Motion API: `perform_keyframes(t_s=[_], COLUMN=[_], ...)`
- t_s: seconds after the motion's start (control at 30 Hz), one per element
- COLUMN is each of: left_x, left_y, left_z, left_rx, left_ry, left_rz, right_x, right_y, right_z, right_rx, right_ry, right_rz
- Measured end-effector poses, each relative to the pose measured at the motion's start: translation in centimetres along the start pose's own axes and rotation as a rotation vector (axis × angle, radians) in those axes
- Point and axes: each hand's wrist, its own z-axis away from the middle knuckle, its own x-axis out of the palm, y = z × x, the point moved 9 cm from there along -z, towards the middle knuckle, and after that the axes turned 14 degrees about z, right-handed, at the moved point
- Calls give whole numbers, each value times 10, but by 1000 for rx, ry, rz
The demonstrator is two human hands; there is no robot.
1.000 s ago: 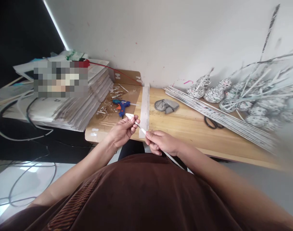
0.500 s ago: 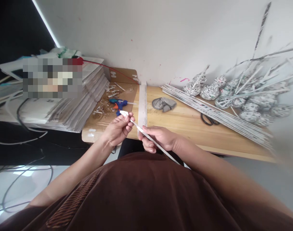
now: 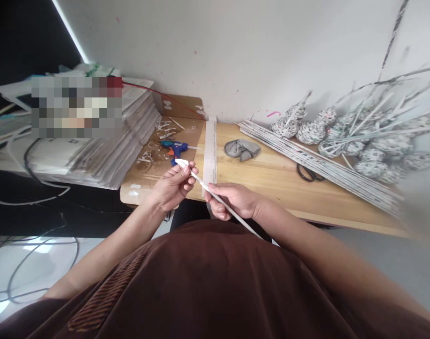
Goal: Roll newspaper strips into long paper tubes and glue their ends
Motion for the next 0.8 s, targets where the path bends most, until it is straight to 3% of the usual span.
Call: perform_keyframes(t_s=[0.13, 0.37, 0.43, 0.53, 0.6, 0.63, 0.77, 0.8], left_x=[0, 0, 2, 6, 7, 6, 0, -1], left_y=[2, 3, 3, 1, 0, 0, 6, 6], left_z=[0, 3, 4, 6, 5, 5, 1, 0], left_rx=[49, 89, 86, 68, 60, 64, 132, 141], left_ry=[16, 59, 59, 47, 46, 50, 86, 86], left_rz=[-12, 6, -1, -8, -3, 0, 3, -3], right_x=[-13, -24, -26, -18, -13, -15, -31, -32], right_y=[-5, -35, -28, -7, -2, -5, -26, -26], right_z=[10, 45, 46, 36, 34, 36, 52, 53], right_rx=[-29, -206, -164, -70, -44, -51, -161, -162], right_ry=[228, 704, 651, 363, 265, 297, 653, 662], right_rz=[285, 1078, 1013, 659, 553, 588, 948, 960])
